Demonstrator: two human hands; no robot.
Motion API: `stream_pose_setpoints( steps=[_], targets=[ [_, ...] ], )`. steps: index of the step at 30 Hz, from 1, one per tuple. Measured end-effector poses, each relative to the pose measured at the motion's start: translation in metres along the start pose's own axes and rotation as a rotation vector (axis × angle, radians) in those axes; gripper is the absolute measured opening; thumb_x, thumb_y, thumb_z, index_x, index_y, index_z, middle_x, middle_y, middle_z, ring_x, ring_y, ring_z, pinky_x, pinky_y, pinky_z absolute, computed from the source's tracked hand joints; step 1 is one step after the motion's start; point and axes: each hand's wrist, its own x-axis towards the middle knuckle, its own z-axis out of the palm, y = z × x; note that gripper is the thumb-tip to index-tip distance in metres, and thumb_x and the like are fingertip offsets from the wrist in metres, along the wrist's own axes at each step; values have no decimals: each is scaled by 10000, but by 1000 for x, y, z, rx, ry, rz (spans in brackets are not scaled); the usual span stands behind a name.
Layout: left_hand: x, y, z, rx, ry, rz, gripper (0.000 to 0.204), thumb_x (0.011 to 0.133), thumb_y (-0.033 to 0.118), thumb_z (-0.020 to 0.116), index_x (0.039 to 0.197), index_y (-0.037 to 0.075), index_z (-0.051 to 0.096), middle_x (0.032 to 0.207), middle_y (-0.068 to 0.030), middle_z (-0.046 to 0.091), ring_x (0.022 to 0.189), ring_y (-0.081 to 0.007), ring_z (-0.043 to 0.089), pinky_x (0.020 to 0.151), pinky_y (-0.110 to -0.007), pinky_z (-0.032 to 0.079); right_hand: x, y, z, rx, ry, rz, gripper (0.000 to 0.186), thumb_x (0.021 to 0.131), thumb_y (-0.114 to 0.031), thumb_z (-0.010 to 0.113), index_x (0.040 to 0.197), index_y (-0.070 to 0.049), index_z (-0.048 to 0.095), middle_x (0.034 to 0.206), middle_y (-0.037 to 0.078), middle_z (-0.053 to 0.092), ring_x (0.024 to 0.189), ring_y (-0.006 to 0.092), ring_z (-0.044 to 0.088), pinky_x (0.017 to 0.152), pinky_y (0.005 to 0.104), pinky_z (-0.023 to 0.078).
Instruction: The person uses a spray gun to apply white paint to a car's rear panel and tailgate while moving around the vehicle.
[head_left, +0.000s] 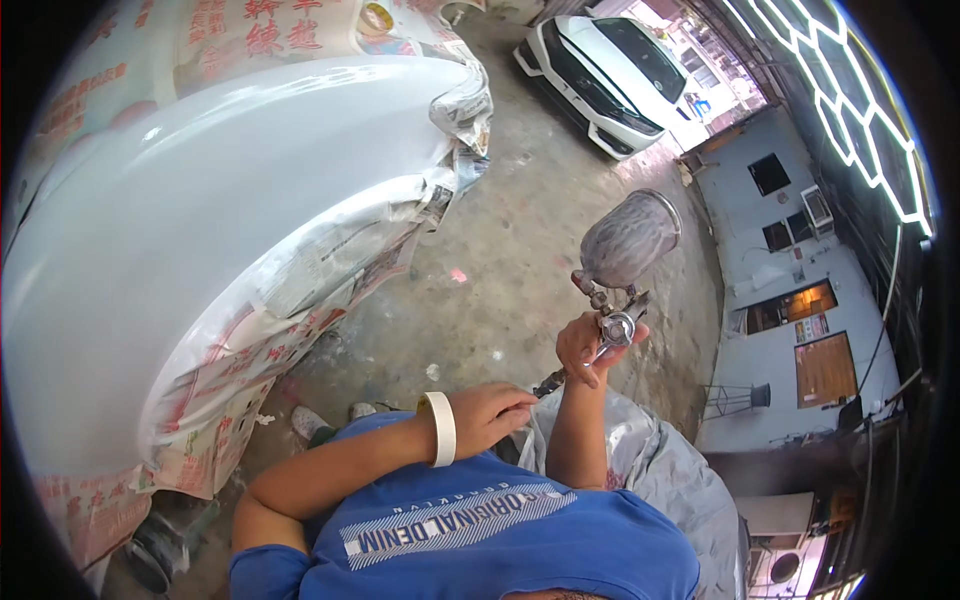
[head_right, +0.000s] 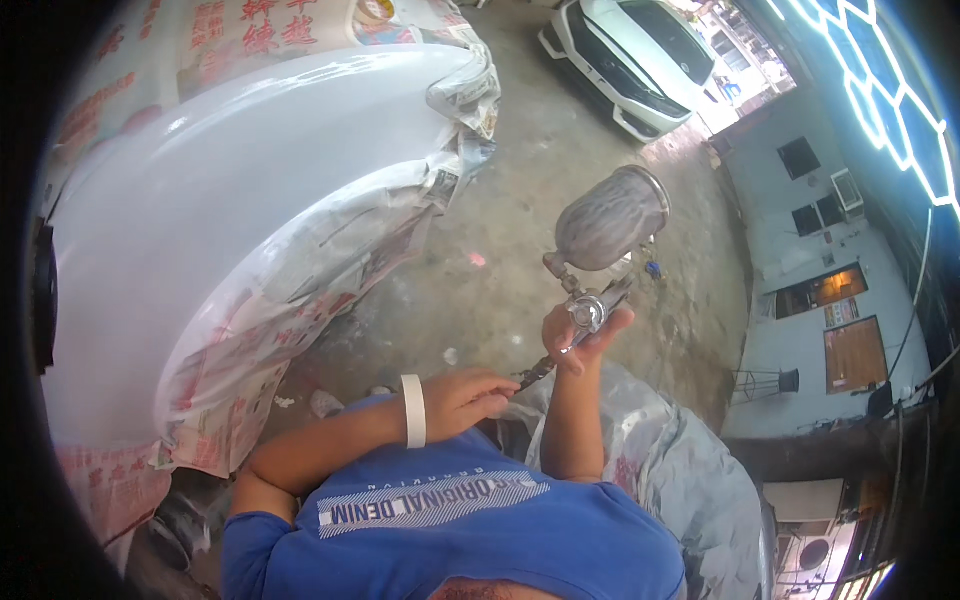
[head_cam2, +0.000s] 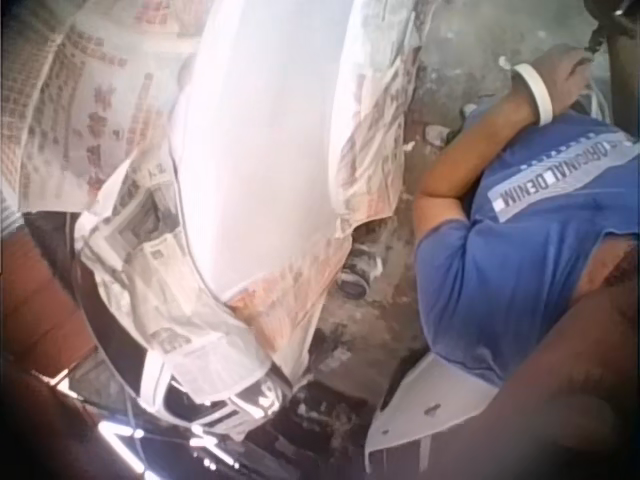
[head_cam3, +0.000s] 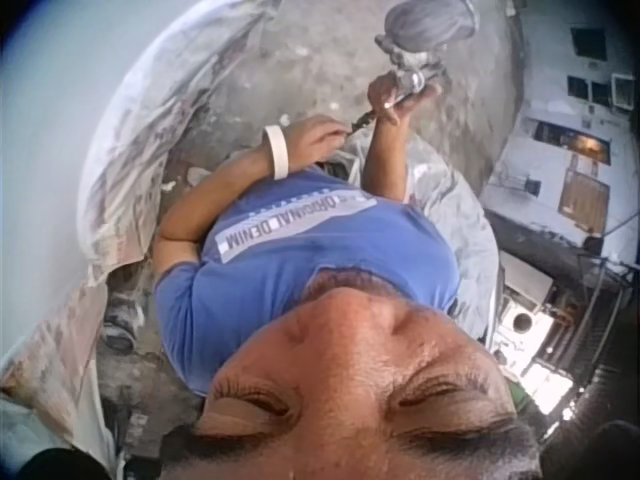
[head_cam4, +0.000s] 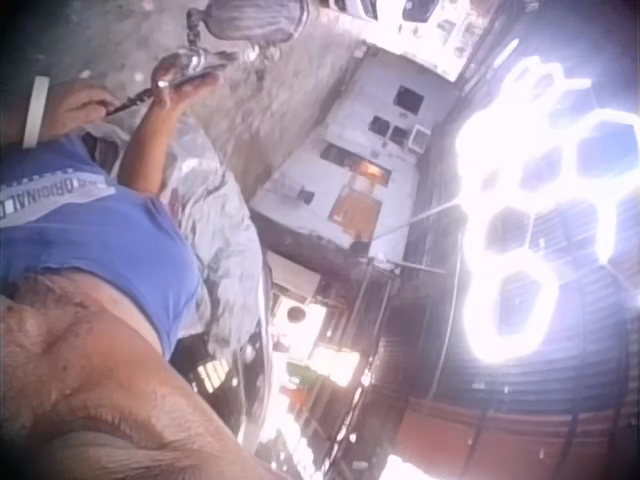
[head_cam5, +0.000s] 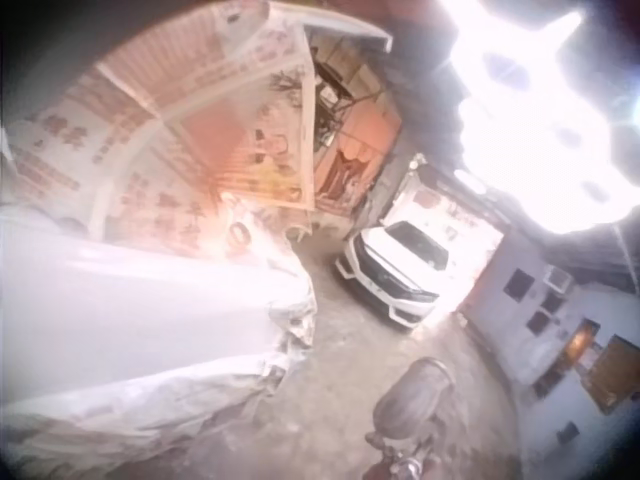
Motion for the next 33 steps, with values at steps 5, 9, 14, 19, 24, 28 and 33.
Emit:
stream_pose_setpoints(
  steps=[5, 9, 14, 19, 24, 28, 33],
  targets=[
    [-12, 1, -18, 140, 185, -14, 381, 1033, 278, 513, 1281, 9, 620, 1176, -199, 652, 1113, -344, 622, 958, -419, 483, 11, 8, -45, 28, -50, 241, 877, 893, -683, 576, 1070, 173, 648, 718, 190, 701, 402, 166, 591, 363, 256, 458],
    [-44, -24, -25, 292, 359, -182, 409, 1019, 303, 513, 1255, -12, 625, 1235, -218, 633, 1152, -389, 595, 1005, -443, 454, 47, 36, -46, -320, -57, 702, 619, 893, -455, 733, 1125, 113, 656, 821, 199, 713, 446, 183, 596, 419, 286, 476],
    [-135, -4, -25, 183, 116, -714, 401, 1008, 312, 512, 1214, -2, 654, 1294, -219, 615, 1218, -380, 560, 1043, -431, 433, 94, 131, 9, -489, -104, 971, 573, 855, -216, 798, 1289, 94, 592, 1132, 196, 710, 678, 146, 652, 592, 252, 503],
    [-232, 9, 49, 303, 720, -631, 369, 1006, 349, 543, 1098, 18, 678, 1099, -164, 676, 1064, -354, 638, 964, -415, 483, 77, 244, 50, -765, -447, 1103, 524, 913, -86, 721, 1400, 10, 553, 1233, 148, 689, 809, 142, 648, 668, 274, 540],
    [-279, 94, 91, 193, 1414, -579, 313, 890, 206, 733, 1150, 45, 667, 1158, -135, 655, 1094, -328, 619, 974, -438, 486, 47, 335, 69, -964, -752, 1106, 538, 934, -170, 711, 1417, -5, 539, 1218, 201, 688, 912, 235, 711, 804, 356, 553],
    [-333, 69, 108, 1050, 1468, -839, 684, 801, 249, 780, 1407, 101, 500, 1456, -190, 441, 1322, -407, 444, 1119, -482, 396, 35, 394, 117, -875, -1011, 1011, 545, 941, -241, 692, 1440, -84, 539, 1232, 238, 671, 1059, 309, 686, 931, 426, 504],
    [-442, 74, 134, 934, 1292, -1211, 665, 814, 181, 727, 1438, 187, 496, 1478, -187, 413, 1329, -416, 440, 1078, -475, 455, -4, 504, 169, -931, -1235, 925, 538, 930, -276, 707, 1411, -80, 563, 1076, 165, 708, 847, 268, 650, 757, 380, 509]
  ],
)
